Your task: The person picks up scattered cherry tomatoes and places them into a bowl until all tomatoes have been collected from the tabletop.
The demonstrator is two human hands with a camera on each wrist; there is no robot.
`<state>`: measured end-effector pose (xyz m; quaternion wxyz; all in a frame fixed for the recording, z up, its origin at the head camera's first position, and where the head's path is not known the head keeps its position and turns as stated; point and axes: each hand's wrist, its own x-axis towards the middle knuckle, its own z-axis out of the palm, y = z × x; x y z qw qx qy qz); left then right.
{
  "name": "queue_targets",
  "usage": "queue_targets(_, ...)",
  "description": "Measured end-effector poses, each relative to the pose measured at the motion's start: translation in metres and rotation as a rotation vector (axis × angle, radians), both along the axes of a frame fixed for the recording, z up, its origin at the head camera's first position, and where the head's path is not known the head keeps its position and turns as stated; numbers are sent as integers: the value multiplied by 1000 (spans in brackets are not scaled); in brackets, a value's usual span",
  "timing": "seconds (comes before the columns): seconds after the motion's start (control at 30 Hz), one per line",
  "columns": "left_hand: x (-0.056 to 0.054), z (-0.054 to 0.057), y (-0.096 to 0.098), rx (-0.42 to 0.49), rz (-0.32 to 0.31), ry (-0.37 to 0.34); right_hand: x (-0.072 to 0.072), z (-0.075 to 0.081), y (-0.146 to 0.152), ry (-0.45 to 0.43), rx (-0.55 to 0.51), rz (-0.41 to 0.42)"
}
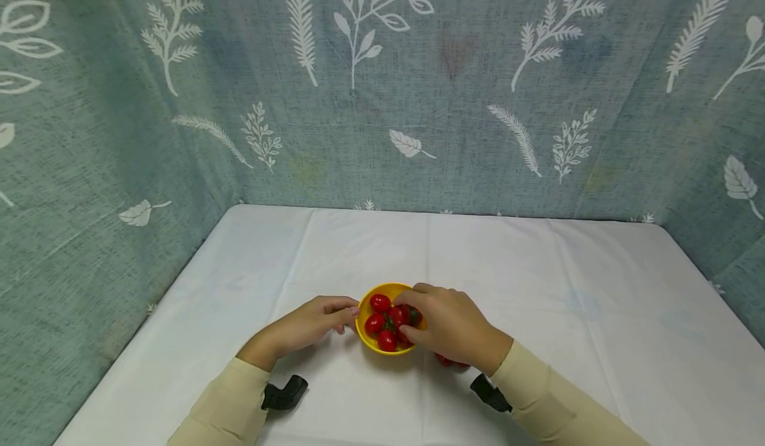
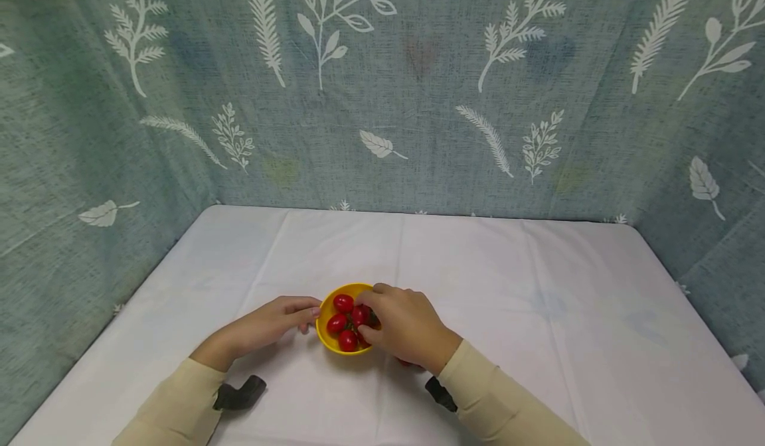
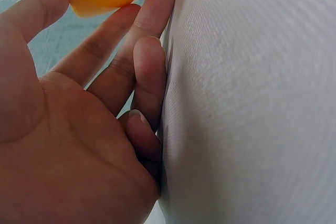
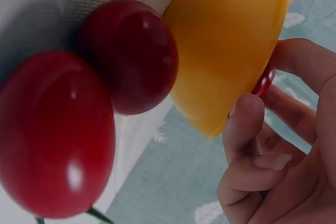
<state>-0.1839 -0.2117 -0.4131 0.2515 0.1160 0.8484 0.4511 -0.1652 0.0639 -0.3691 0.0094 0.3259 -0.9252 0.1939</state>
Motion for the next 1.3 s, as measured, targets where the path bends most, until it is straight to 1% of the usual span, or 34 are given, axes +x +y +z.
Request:
queue_targets(0.2, 0, 1, 0, -8, -2, 8, -2, -3, -4, 5, 15, 23)
queue_targets(0.33, 0, 2, 1, -14, -1, 11, -1, -4, -6, 17, 45, 33)
queue_targets(0.57, 0, -1, 0, -24, 11, 1, -1, -6, -7, 39, 70, 30)
queue_targets(0.73, 0, 0, 1, -25, 10, 4, 1, -4, -5, 27, 66, 17)
queue_targets(0.9, -1, 1, 1, -29, 6, 5, 5, -1, 3, 35, 57, 8)
queue_targets(1.13, 0, 1, 2, -40, 24, 4, 12, 1, 22, 79, 17, 1)
queue_targets(1.3, 0, 2, 2, -36, 20, 6, 18, 0, 36, 83, 29, -17)
